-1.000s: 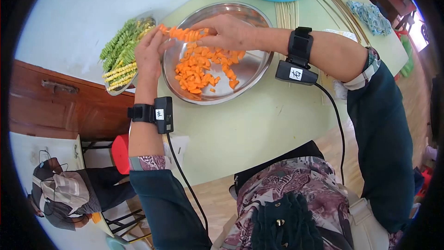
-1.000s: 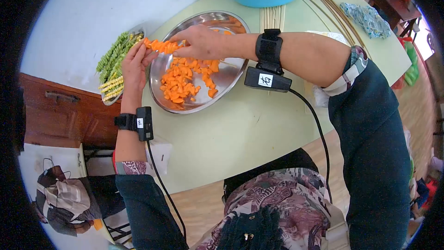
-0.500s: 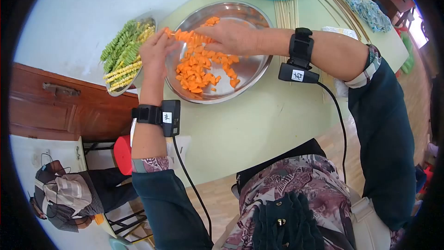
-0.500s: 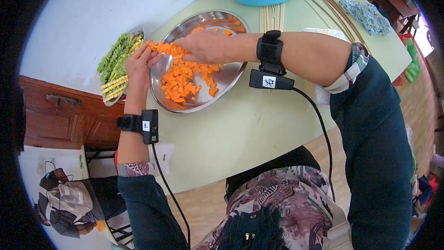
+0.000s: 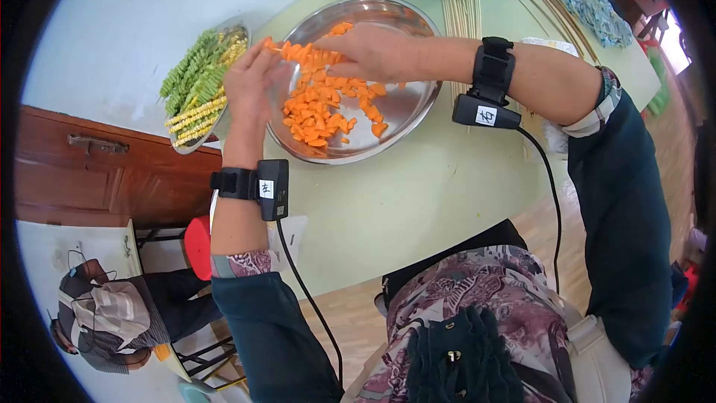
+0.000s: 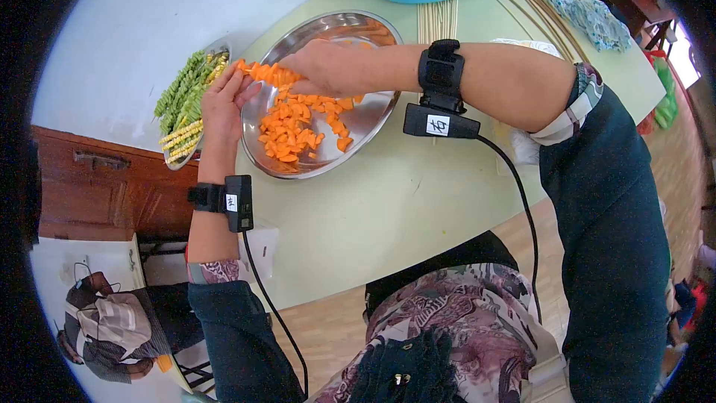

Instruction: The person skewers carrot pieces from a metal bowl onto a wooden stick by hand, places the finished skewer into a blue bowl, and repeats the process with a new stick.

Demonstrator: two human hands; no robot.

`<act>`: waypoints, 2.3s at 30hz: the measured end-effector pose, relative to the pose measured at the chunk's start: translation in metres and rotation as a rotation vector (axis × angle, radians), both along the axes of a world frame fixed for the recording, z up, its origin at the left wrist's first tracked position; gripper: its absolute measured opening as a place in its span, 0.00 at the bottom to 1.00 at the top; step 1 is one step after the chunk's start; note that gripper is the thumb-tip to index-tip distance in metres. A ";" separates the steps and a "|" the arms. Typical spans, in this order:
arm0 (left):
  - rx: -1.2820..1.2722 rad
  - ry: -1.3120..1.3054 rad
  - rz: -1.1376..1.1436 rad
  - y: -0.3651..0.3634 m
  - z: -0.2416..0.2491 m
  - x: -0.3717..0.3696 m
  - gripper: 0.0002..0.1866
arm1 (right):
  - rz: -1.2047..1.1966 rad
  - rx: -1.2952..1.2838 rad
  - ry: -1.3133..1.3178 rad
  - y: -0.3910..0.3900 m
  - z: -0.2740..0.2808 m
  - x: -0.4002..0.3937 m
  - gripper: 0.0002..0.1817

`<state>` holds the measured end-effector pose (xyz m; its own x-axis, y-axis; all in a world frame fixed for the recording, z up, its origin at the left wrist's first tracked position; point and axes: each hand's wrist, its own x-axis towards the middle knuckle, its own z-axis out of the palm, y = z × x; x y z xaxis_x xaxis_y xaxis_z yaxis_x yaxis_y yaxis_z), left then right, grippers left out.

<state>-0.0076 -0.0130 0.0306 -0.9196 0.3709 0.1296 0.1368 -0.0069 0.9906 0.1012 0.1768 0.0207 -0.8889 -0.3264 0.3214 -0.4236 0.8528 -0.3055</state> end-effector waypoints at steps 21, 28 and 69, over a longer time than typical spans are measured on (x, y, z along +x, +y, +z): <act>-0.015 0.085 0.022 0.000 0.004 0.002 0.16 | -0.047 0.303 0.170 0.001 0.005 0.004 0.23; -0.088 0.067 0.058 0.004 0.010 0.010 0.15 | -0.043 0.024 0.053 0.001 0.006 0.005 0.24; 0.166 0.135 0.057 0.009 0.014 0.015 0.13 | 0.093 -1.027 -0.583 0.002 0.025 0.008 0.24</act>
<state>0.0069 -0.0040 0.0445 -0.9088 0.2820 0.3074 0.2726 -0.1565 0.9493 0.1095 0.1789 0.0459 -0.9745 -0.2229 0.0252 -0.0415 0.0686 -0.9968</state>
